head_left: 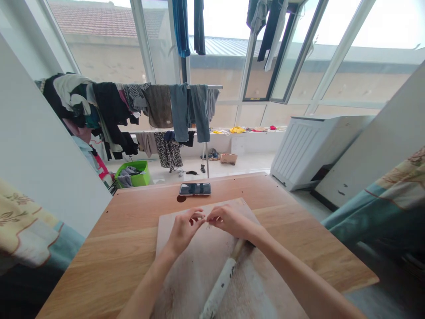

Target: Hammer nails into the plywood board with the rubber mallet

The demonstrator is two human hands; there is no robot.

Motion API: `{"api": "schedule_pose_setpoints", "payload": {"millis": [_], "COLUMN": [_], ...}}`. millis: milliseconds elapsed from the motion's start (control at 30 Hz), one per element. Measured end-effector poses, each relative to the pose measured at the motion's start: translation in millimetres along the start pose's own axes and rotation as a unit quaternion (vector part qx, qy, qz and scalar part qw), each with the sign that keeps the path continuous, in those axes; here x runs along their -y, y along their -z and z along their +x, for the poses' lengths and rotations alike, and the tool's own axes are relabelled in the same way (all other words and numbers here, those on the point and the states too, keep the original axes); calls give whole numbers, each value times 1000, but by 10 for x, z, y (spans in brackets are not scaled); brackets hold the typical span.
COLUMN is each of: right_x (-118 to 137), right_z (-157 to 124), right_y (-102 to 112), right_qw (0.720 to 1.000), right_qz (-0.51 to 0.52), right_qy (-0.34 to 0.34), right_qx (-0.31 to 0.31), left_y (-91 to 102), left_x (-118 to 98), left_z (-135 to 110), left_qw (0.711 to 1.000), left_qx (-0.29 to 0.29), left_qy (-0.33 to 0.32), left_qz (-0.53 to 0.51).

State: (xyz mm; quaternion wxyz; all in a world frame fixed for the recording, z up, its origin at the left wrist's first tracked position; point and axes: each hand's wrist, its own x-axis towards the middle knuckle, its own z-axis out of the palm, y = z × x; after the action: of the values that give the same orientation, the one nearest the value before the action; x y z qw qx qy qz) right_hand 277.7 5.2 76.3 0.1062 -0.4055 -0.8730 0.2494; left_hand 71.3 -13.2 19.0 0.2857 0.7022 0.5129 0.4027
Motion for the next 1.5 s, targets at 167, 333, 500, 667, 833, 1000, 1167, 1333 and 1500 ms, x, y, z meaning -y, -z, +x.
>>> {"api": "schedule_pose_setpoints", "payload": {"millis": [167,333,500,667,833,1000,1167,1333,1500], "right_x": [-58,-488,-685,-564,-349,123,557,668,408], "right_z": [-407,-1158,-1620,-1604,-1428,-1038,-688,-594,-730], "right_y": [32,-96,-460,-644,-871,-1186,-1350,-1423,-1346], "right_qw": [997,969,936,932,943,965,976,965,949], "right_qz": [29,-12,-43,-60,-37,26,127,198,225], "right_qy": [15,-122,-226,-243,-217,-152,-112,-110,-134], "right_qx": [-67,-215,-268,-262,-249,-213,-137,-134,-178], "left_y": [504,799,793,856,1152,1566,1966,2179,1909], "left_x": [23,306,412,483,664,824,914,924,807], "left_z": [-511,-1314,-1895,-2114,-2240,-2322,-2453,-2498,-2444], "left_qw": [993,976,968,974,967,925,885,867,870], "left_qx": [33,17,5,-35,-100,-208,-269,-277,-292], "left_qy": [-56,-55,-51,24,120,212,251,318,315], "left_qz": [102,211,244,222,200,235,285,266,242]}}
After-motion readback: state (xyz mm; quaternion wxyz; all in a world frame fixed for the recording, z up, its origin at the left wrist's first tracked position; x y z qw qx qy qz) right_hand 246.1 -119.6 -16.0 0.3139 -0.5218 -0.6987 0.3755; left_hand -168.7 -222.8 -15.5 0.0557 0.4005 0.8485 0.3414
